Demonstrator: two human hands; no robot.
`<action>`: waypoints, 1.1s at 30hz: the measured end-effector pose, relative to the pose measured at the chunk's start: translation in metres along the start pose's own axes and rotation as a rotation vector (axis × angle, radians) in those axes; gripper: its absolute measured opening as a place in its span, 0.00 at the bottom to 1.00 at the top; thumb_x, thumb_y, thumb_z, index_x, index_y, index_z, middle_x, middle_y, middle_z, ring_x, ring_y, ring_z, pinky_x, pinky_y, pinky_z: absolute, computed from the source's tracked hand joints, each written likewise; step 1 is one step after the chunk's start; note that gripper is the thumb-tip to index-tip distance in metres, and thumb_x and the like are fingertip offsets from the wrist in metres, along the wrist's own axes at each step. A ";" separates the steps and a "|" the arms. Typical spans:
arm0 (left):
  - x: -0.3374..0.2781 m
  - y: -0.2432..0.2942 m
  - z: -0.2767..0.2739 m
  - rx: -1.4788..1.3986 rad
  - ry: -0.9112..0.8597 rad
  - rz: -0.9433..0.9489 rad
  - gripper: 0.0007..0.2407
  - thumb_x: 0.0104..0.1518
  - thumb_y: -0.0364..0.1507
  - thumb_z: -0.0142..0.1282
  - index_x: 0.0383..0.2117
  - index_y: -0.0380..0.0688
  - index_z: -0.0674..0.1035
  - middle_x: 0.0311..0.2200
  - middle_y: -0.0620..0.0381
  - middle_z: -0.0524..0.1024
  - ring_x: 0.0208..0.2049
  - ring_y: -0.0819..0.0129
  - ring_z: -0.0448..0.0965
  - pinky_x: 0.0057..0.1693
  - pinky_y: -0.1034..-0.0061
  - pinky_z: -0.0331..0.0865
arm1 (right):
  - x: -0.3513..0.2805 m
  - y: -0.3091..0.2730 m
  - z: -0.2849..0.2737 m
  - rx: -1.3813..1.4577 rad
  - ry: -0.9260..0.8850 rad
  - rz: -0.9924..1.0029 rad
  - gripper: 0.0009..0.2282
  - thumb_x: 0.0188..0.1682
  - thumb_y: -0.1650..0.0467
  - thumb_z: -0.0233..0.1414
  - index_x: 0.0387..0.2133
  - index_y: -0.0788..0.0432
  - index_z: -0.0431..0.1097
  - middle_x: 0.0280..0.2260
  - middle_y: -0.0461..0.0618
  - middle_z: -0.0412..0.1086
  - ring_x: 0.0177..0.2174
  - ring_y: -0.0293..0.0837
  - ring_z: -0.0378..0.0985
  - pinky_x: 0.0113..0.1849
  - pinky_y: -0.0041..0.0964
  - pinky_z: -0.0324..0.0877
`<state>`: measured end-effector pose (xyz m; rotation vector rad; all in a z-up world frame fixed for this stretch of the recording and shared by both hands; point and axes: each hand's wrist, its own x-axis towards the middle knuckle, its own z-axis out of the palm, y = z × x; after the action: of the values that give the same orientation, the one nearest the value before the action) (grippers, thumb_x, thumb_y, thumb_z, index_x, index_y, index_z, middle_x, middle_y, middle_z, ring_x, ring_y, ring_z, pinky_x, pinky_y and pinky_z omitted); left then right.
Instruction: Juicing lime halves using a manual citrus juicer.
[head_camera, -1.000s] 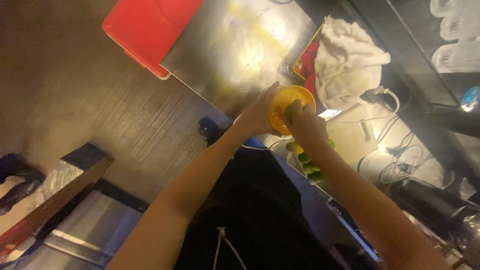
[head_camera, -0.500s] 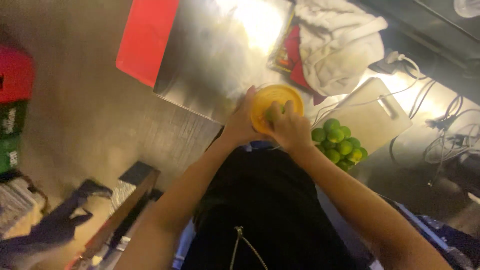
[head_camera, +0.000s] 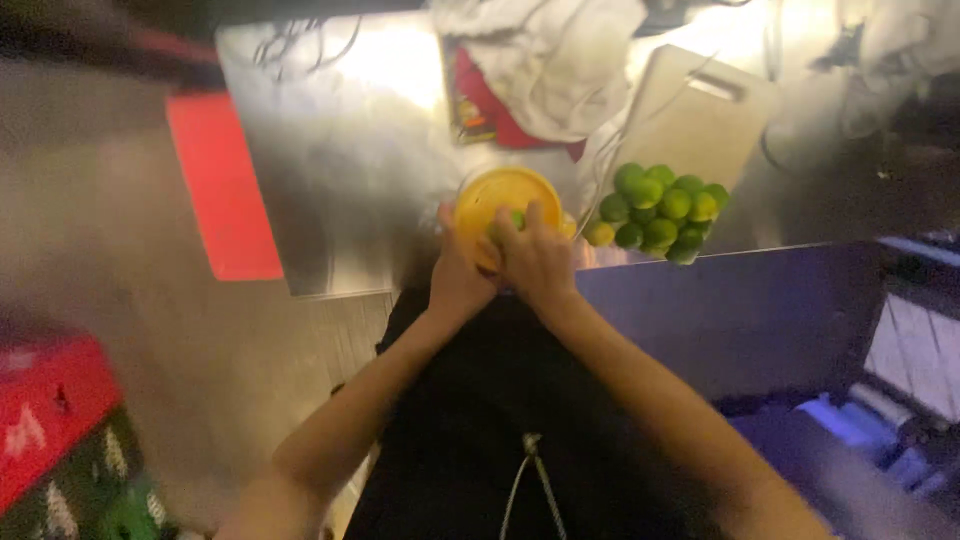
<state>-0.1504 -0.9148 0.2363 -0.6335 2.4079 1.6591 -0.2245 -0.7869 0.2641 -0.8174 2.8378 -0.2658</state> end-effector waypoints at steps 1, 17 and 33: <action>0.010 0.002 -0.008 -0.004 -0.026 0.028 0.56 0.43 0.43 0.74 0.68 0.31 0.39 0.64 0.29 0.60 0.64 0.38 0.65 0.63 0.59 0.65 | 0.006 -0.003 0.002 -0.016 0.017 0.031 0.17 0.48 0.58 0.58 0.47 0.49 0.69 0.37 0.57 0.66 0.25 0.58 0.74 0.22 0.53 0.69; 0.085 -0.010 -0.076 0.031 -0.338 0.196 0.13 0.64 0.38 0.53 0.40 0.41 0.67 0.29 0.43 0.77 0.34 0.44 0.81 0.40 0.57 0.73 | 0.023 -0.028 0.001 0.056 0.101 0.403 0.19 0.52 0.56 0.54 0.41 0.59 0.64 0.27 0.58 0.71 0.24 0.61 0.78 0.23 0.55 0.71; 0.085 -0.052 -0.034 0.255 -0.154 0.521 0.11 0.70 0.34 0.40 0.47 0.37 0.68 0.37 0.34 0.75 0.37 0.35 0.75 0.40 0.47 0.69 | 0.000 -0.032 0.017 0.018 0.130 0.427 0.22 0.54 0.54 0.54 0.47 0.60 0.65 0.29 0.58 0.71 0.25 0.58 0.77 0.24 0.51 0.71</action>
<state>-0.2007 -0.9836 0.1749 0.1717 2.7497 1.4385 -0.2048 -0.8161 0.2547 -0.1808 3.0306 -0.2892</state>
